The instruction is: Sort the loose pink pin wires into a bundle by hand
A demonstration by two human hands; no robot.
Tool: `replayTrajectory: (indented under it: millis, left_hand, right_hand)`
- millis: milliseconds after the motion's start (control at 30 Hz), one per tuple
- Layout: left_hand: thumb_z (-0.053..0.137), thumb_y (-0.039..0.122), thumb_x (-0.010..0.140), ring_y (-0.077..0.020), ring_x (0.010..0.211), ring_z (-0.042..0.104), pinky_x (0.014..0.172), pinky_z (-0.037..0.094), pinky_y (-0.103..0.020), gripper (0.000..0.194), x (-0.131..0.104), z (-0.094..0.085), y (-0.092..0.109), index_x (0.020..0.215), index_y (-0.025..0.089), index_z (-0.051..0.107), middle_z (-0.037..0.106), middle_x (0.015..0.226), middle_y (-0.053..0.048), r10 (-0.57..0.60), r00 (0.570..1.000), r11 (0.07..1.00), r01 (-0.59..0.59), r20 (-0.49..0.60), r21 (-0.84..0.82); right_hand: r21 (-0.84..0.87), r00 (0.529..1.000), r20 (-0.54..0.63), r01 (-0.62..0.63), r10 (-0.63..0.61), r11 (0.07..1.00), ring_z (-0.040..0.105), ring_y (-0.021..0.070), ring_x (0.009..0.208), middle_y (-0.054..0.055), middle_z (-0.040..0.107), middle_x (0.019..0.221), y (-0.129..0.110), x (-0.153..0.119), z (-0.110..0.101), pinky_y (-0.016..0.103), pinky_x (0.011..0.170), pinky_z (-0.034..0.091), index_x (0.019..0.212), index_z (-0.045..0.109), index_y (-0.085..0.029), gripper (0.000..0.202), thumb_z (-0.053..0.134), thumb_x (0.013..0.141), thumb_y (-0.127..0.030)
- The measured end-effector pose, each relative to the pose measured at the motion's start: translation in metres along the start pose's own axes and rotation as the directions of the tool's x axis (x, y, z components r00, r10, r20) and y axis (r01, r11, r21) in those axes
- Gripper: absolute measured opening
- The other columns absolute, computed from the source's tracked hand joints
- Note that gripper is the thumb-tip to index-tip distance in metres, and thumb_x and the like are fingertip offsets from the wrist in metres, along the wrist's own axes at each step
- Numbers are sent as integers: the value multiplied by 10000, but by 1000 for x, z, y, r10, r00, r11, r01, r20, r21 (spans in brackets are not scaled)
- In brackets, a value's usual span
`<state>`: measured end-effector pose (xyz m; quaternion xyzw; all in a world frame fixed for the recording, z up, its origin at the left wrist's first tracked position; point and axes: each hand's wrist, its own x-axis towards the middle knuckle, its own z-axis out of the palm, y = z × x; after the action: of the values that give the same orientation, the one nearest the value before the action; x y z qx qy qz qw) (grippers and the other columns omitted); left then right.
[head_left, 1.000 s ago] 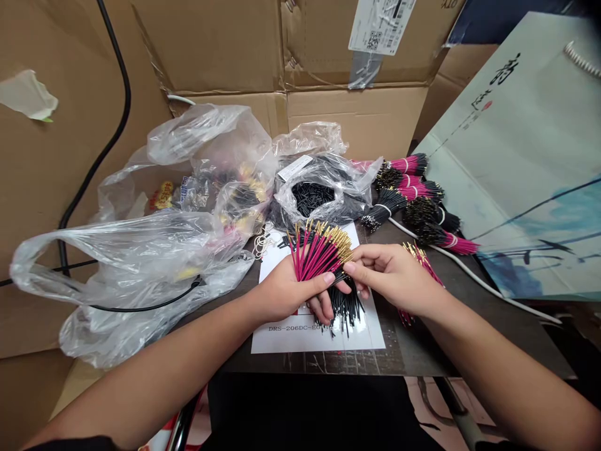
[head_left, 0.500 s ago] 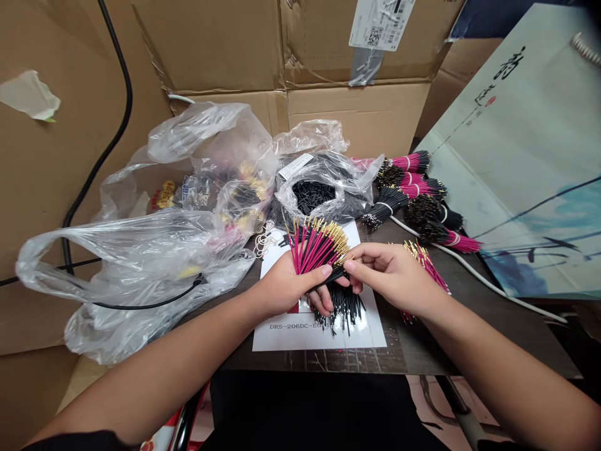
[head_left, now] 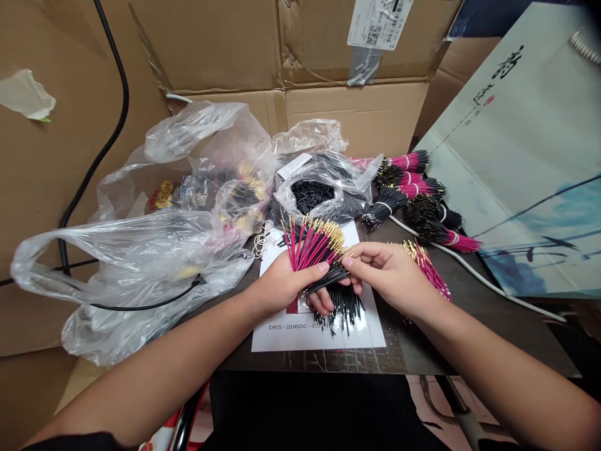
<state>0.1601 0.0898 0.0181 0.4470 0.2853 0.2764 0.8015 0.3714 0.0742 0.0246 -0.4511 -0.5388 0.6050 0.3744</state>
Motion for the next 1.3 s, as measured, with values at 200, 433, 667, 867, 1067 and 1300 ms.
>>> replayTrajectory:
  millis: [200,433,667,867,1067,1300]
  left_hand:
    - [720,390,920,-171,518,709,477,619,-255,336,0,1,1,1037,114,568,729,713,-58,3,999,999,-2,-41,40]
    - [670,413,951,-150,438,652,401,529,-206,378,-1,3,4,1144,123,521,689,592,-15,6,1000,996,-6,1,88]
    - [670,439,945,-142,443,653,392,498,-183,331,-2,4,3,1059,157,539,690,595,-14,-24,999,991,28,-31,128]
    - [667,450,939,-172,485,682,462,595,-263,337,-1,2,0,1044,154,544,683,607,-21,-26,996,984,40,-84,176]
    - [719,420,900,-158,509,692,448,601,-259,400,0,7,0,1095,169,475,708,776,-23,8,991,989,13,-135,147]
    - [721,436,898,-169,530,698,440,598,-260,457,0,6,-2,1166,164,470,682,766,-18,13,986,984,17,-164,179]
  right_hand:
    - [20,998,13,-54,54,998,612,85,553,16,720,716,4,2,-1,220,556,513,858,724,-174,265,753,883,-437]
    - [76,997,62,-57,52,995,595,84,564,19,714,726,6,3,-1,220,554,503,822,697,-167,307,741,894,-462]
    - [107,998,9,-58,58,993,606,100,537,6,709,679,9,4,2,229,522,508,934,664,-182,301,772,864,-454]
    - [1,999,-32,-39,39,999,623,98,554,16,719,715,4,2,2,233,551,524,915,675,-175,287,757,874,-446]
    - [-110,998,-58,-33,27,993,632,116,563,28,714,714,1,1,2,255,558,517,842,671,-177,294,737,884,-461]
    - [-81,999,-53,-9,4,997,594,101,533,-1,672,675,4,3,2,250,540,500,849,655,-185,331,691,911,-508]
